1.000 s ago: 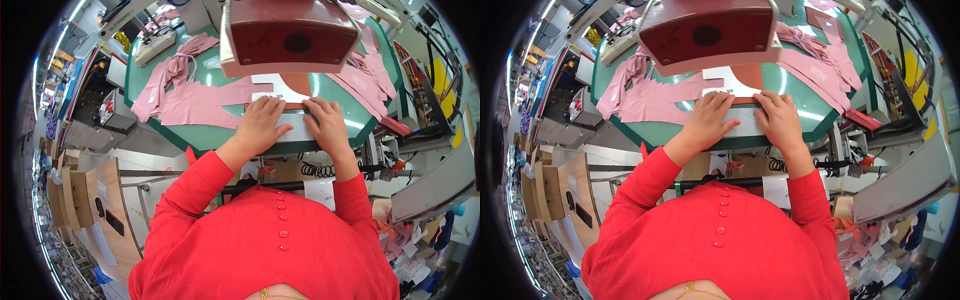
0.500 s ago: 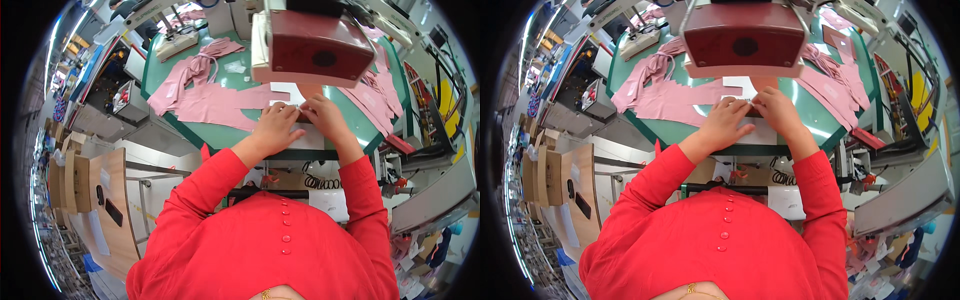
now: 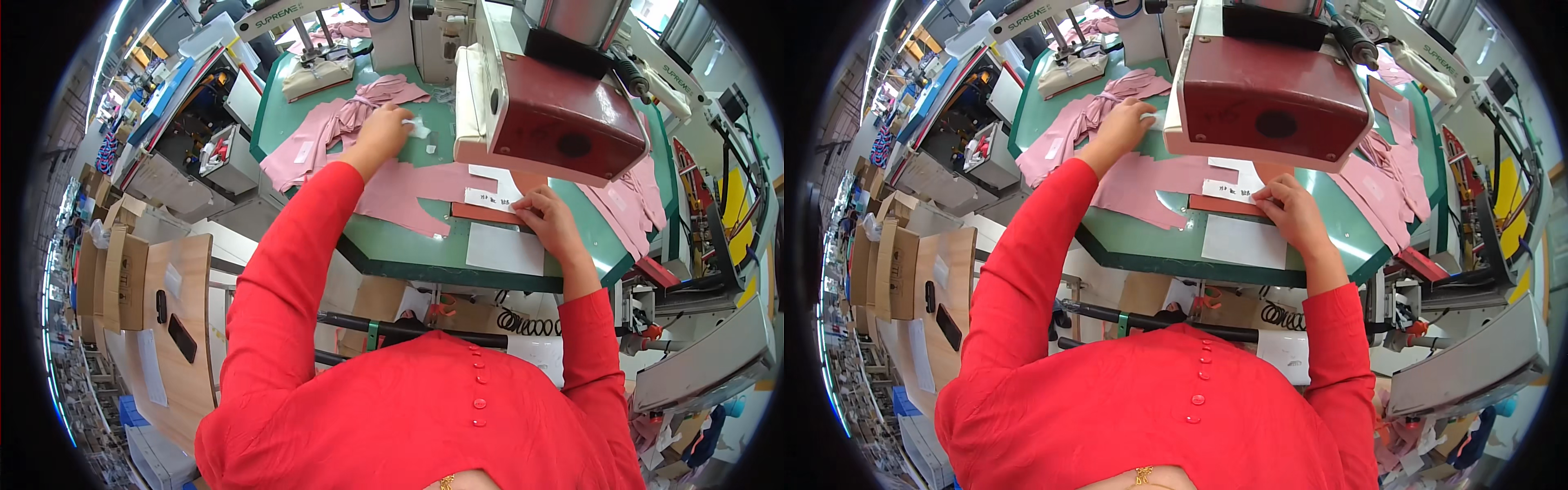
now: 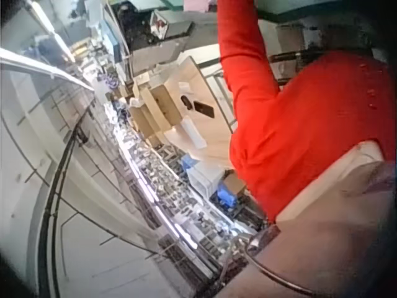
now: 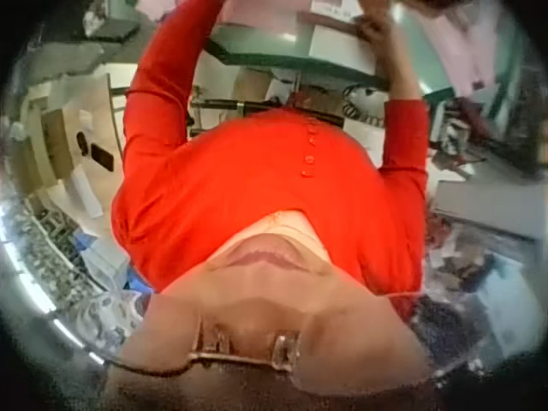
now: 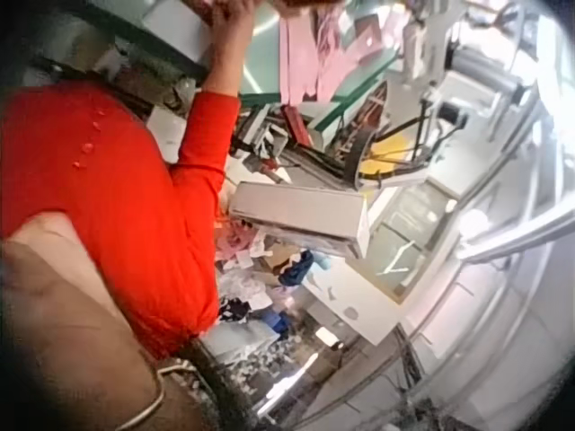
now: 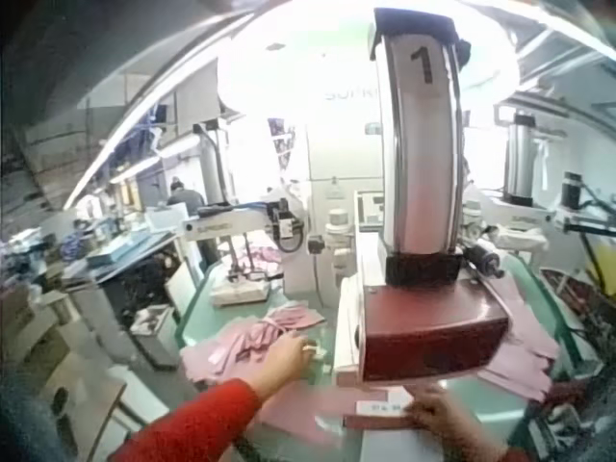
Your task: The person positions fabric pieces and tags onto the plates of a rotating press machine, aligning the materials by hand and cycling the machine.
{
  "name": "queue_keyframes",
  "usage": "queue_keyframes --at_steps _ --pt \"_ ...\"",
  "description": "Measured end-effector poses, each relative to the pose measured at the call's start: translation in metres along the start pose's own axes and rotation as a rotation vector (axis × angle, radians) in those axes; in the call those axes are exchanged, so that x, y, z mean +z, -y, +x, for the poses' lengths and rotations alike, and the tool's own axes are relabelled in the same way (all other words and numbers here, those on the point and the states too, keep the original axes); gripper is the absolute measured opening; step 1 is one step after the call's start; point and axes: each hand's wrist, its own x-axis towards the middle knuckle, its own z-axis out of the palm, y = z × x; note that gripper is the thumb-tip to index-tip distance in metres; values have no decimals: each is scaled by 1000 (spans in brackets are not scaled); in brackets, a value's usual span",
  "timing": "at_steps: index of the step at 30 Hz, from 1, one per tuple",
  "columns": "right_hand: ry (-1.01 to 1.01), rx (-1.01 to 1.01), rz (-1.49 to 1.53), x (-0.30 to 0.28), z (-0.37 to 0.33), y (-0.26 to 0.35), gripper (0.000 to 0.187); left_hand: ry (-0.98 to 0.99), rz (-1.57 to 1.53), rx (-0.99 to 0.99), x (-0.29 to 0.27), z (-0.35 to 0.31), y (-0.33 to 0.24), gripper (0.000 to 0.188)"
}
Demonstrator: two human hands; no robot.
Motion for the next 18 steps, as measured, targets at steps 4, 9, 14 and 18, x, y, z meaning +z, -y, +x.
queue_keyframes --at_steps 4,9,14,18 --pt "-2 12 -15 -1 -2 0 11 4 115 -35 14 11 19 25" --pt "-19 -18 -19 0 -1 -1 11 -42 5 -42 19 15 30 19" --pt "-18 -17 -38 0 -2 0 10 -68 4 -26 19 11 26 17" --pt "-38 -39 -46 1 -5 -4 10 -97 -68 -50 14 8 15 15"
